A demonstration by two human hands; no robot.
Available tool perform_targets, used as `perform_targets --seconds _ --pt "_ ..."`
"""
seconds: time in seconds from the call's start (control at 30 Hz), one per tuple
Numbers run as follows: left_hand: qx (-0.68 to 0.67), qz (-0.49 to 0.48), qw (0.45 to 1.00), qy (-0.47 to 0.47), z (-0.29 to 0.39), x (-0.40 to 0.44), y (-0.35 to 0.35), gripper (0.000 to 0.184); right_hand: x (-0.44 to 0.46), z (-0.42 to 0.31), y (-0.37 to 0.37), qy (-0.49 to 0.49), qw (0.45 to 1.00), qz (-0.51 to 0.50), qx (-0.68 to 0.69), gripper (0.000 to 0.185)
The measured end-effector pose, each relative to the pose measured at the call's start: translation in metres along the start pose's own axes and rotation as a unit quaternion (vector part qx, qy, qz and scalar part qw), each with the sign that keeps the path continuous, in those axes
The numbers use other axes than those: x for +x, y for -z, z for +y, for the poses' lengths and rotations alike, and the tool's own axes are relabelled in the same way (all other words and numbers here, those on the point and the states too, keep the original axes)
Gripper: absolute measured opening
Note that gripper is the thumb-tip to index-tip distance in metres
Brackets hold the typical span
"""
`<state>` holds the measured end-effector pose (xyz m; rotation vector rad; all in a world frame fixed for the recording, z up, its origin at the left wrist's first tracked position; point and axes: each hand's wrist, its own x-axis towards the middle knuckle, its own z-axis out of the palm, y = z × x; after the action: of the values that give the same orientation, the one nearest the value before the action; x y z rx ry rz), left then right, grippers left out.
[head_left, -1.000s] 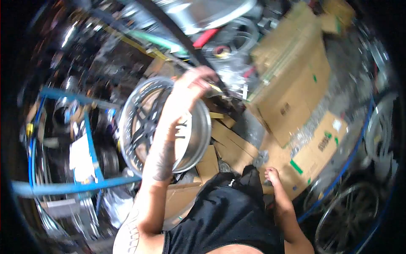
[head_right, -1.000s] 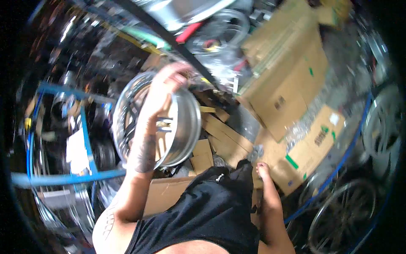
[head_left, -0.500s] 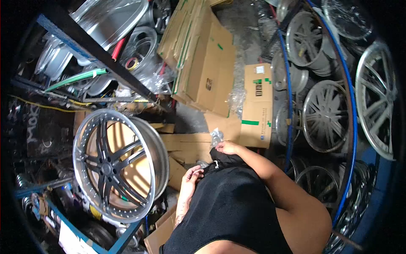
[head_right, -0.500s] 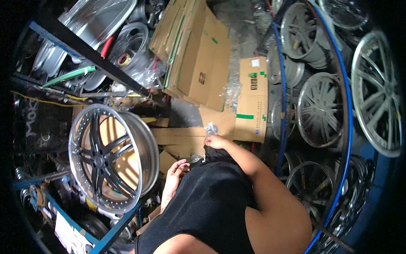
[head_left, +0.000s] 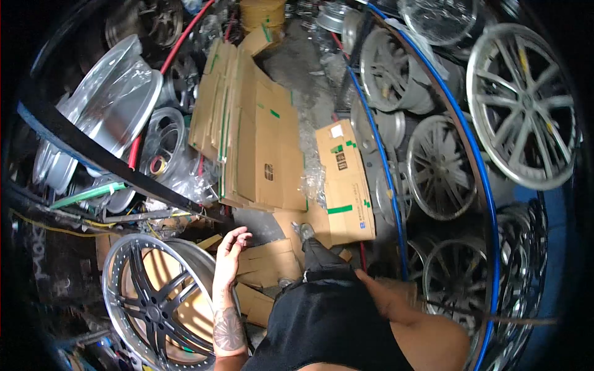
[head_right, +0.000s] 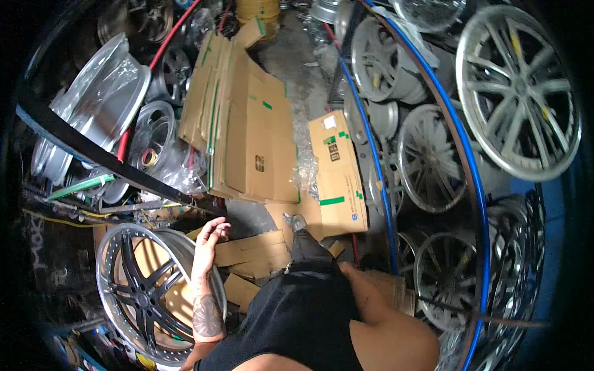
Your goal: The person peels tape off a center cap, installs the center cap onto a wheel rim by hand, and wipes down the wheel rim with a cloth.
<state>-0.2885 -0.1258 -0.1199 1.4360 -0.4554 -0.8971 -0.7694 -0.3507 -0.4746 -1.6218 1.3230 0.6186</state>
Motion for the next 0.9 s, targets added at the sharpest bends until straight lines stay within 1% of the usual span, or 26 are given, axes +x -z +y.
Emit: perform_targets --seconds 0.07,0.1,0.13,0.17,0.2,0.23,0.27,0.3,0.33,0.4,0.43,0.47,0.5,0.53,0.6,0.63,0.67,0.7,0.73,0.77,0.8,0.87,0.9 --pt "0.038 0.034 0.998 0.033 0.004 0.001 -0.015 0.032 -0.001 -0.017 0.005 0.029 0.999 -0.029 -0.016 0.026" --pt "0.046 0.03 0.998 0.04 -0.01 0.005 -0.022 0.032 0.004 -0.029 0.011 0.048 0.997 -0.047 -0.023 0.027" --pt "0.051 0.044 0.996 0.049 -0.025 0.007 -0.031 0.033 0.012 -0.039 0.019 0.069 0.994 -0.07 -0.035 0.027" --pt "0.027 0.039 0.996 0.077 -0.025 0.005 -0.05 0.034 0.022 -0.046 0.029 0.091 0.99 -0.094 -0.048 0.027" --pt "0.017 -0.007 0.997 0.074 -0.063 0.011 -0.055 0.037 0.033 -0.053 0.04 0.107 0.985 -0.122 -0.067 0.027" --pt "-0.115 -0.067 0.991 0.028 -0.087 0.009 -0.064 0.044 0.047 -0.062 0.056 0.121 0.978 -0.146 -0.086 0.028" --pt "0.047 -0.108 0.992 0.039 -0.061 0.01 -0.074 0.052 0.064 -0.073 0.071 0.135 0.97 -0.171 -0.111 0.028" --pt "0.203 -0.156 0.963 0.079 -0.034 0.013 -0.077 0.061 0.085 -0.086 0.084 0.151 0.96 -0.193 -0.137 0.028" --pt "0.225 -0.172 0.959 0.016 -0.042 0.014 -0.073 0.05 0.113 -0.099 0.098 0.166 0.948 -0.216 -0.162 0.028" --pt "0.254 -0.103 0.959 0.077 -0.022 0.016 -0.06 0.038 0.191 -0.124 0.12 0.198 0.926 -0.267 -0.18 0.029" --pt "0.238 0.028 0.97 0.039 -0.021 0.002 -0.054 0.035 0.155 -0.182 0.133 0.057 0.947 -0.315 -0.012 0.02" --pt "0.223 0.149 0.963 -0.006 -0.012 -0.012 -0.052 0.032 0.184 -0.208 0.136 0.04 0.932 -0.359 -0.005 0.018" --pt "0.182 0.186 0.965 -0.017 0.002 -0.031 -0.044 0.03 0.175 -0.252 0.133 0.079 0.941 -0.315 -0.094 0.017" --pt "0.144 0.191 0.971 -0.011 -0.001 -0.046 -0.033 0.03 0.162 -0.291 0.13 0.119 0.941 -0.263 -0.176 0.016" --pt "0.069 0.192 0.979 0.027 -0.009 -0.086 -0.016 0.03 0.188 -0.34 0.109 0.179 0.924 -0.227 -0.25 0.018" --pt "0.041 0.198 0.979 0.021 -0.018 -0.112 -0.014 0.029 0.189 -0.356 0.099 0.185 0.918 -0.228 -0.267 0.019" --pt "-0.01 0.217 0.976 0.024 -0.03 -0.139 -0.017 0.026 0.164 -0.384 0.078 0.19 0.913 -0.229 -0.281 0.019" --pt "-0.049 0.212 0.976 -0.012 -0.056 -0.159 -0.018 0.024 0.142 -0.403 0.057 0.195 0.908 -0.228 -0.291 0.019" --pt "-0.099 0.211 0.972 -0.014 -0.069 -0.185 -0.022 0.024 0.127 -0.408 0.035 0.221 0.908 -0.245 -0.258 0.02" --pt "-0.118 0.203 0.972 -0.026 -0.093 -0.207 -0.026 0.027 0.117 -0.407 0.007 0.247 0.906 -0.261 -0.223 0.021" --pt "-0.17 0.216 0.961 -0.013 -0.104 -0.229 -0.035 0.028 0.107 -0.405 -0.025 0.271 0.903 -0.277 -0.186 0.022" --pt "-0.207 0.214 0.955 0.008 -0.133 -0.261 -0.051 0.029 0.078 -0.383 -0.089 0.258 0.899 -0.335 -0.115 0.018" --pt "-0.213 0.243 0.946 0.023 -0.138 -0.277 -0.06 0.029 0.027 -0.373 -0.111 0.237 0.901 -0.34 -0.128 0.025"
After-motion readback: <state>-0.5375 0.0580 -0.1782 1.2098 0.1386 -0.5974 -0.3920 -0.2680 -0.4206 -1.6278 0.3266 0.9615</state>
